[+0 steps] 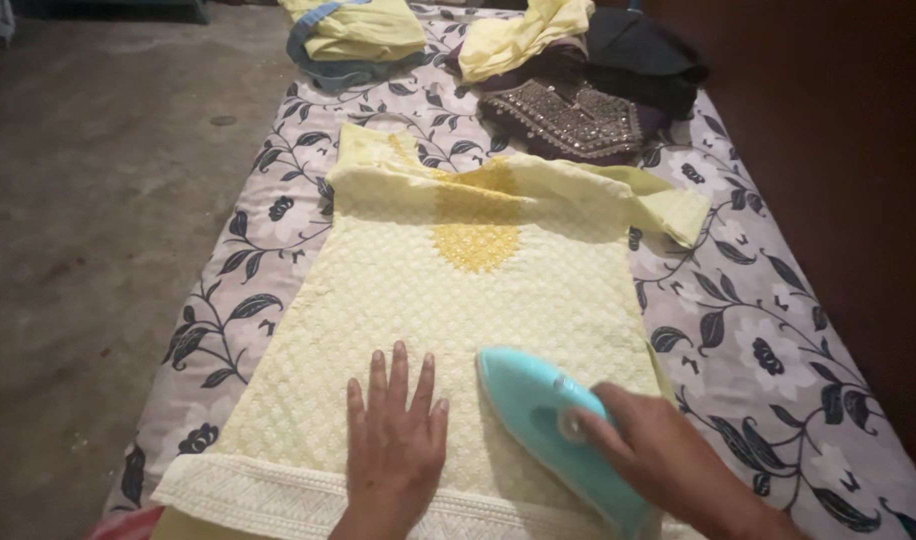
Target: The person irons a light yellow garment on a bed. They repeatedly smooth the fabric with their hands, reposition the garment, and use a teal electric iron to press the body and sleeves. The garment is flipped and adjusted multiple times to ensure even ironing.
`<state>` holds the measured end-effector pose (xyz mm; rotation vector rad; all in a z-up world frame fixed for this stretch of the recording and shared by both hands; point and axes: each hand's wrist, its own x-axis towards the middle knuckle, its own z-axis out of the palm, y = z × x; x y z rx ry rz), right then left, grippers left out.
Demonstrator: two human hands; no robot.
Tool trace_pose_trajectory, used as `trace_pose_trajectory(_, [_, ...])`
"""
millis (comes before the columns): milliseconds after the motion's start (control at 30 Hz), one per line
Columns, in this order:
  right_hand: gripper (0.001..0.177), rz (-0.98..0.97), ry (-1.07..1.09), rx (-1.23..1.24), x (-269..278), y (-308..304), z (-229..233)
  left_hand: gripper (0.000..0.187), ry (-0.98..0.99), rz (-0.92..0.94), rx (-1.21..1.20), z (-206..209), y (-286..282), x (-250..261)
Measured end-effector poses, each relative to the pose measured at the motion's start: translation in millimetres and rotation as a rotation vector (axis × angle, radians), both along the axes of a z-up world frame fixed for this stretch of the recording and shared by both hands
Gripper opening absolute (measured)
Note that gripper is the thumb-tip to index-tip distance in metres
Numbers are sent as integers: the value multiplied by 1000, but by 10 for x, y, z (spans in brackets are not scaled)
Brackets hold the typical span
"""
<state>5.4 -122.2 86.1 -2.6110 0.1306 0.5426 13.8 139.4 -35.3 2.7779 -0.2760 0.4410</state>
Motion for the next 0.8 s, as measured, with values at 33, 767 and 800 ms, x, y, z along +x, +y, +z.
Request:
trace_pose_trajectory(33, [36,5,-70,-19,76,38,-15,61,3,-4,-6,8,5,5])
trace_pose_trajectory(767, [56,-320,-302,-289,1799,-419,-250,76,28,-126,-95,-42,32,92])
trace_pose_trajectory(800, [57,-346,-259,-269,1844,-385,-218,75,2,-124,-99,-50,31,85])
